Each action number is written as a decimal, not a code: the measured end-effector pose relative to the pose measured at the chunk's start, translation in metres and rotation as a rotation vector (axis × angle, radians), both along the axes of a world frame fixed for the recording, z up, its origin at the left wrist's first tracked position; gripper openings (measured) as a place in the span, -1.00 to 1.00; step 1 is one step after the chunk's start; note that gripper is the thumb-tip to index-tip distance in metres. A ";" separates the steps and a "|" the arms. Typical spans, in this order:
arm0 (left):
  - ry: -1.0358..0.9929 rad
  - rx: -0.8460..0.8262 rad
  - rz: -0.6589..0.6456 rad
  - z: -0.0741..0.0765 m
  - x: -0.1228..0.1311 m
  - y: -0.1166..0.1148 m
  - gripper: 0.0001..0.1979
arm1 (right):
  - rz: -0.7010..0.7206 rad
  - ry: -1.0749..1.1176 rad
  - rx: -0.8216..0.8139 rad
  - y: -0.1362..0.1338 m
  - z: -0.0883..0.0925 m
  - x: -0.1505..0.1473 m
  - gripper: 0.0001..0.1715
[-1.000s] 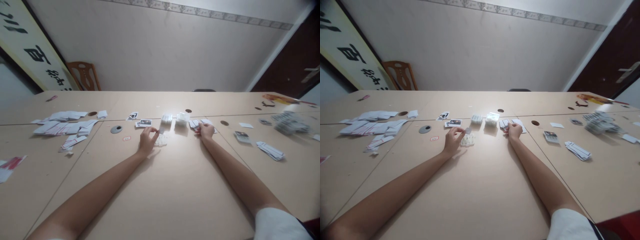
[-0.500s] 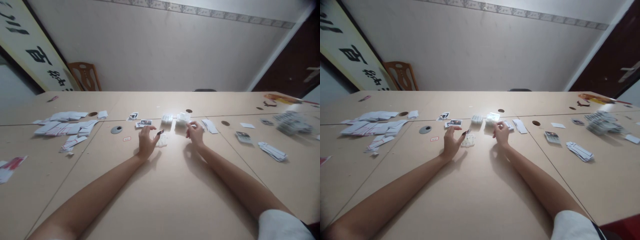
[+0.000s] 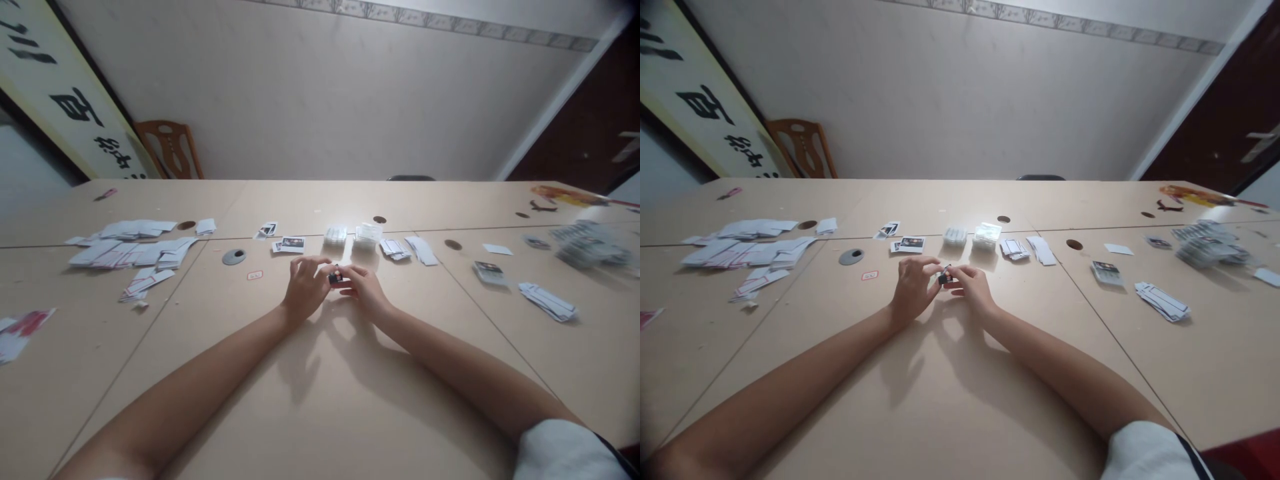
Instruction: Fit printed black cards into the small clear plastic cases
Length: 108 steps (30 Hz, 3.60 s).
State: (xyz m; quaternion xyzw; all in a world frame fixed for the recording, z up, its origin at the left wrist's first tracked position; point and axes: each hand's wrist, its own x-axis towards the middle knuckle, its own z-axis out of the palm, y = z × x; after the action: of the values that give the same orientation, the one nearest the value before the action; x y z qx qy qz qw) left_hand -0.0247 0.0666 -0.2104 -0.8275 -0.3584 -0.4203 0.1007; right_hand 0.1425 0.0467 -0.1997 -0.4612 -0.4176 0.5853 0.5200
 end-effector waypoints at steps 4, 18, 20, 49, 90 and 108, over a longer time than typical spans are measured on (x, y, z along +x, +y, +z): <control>0.072 0.026 -0.057 0.001 0.002 -0.002 -0.73 | -0.033 0.001 0.015 0.001 -0.003 -0.001 -0.78; -0.153 -0.244 -0.025 -0.003 0.001 0.008 -0.69 | -0.023 -0.022 0.160 0.029 -0.007 0.025 -0.79; -0.242 -0.297 -0.007 -0.004 -0.001 0.014 -0.72 | 0.095 -0.016 0.172 0.031 -0.009 0.027 -0.80; -0.111 -0.560 0.217 0.001 -0.002 0.015 -0.68 | -0.139 -0.154 0.314 0.038 -0.025 0.026 -0.58; -0.190 -0.697 -0.070 0.003 -0.009 0.020 -0.43 | 0.075 -0.029 0.350 0.036 -0.030 0.024 -0.09; -0.392 -0.845 -0.211 -0.006 -0.004 0.022 -0.58 | 0.104 0.012 0.279 0.038 -0.030 0.026 0.04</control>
State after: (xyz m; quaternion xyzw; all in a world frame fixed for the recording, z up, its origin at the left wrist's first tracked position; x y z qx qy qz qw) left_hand -0.0284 0.0887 -0.2168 -0.7329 -0.4243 -0.3938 -0.3574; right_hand 0.1690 0.0847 -0.2298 -0.3587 -0.5151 0.5503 0.5506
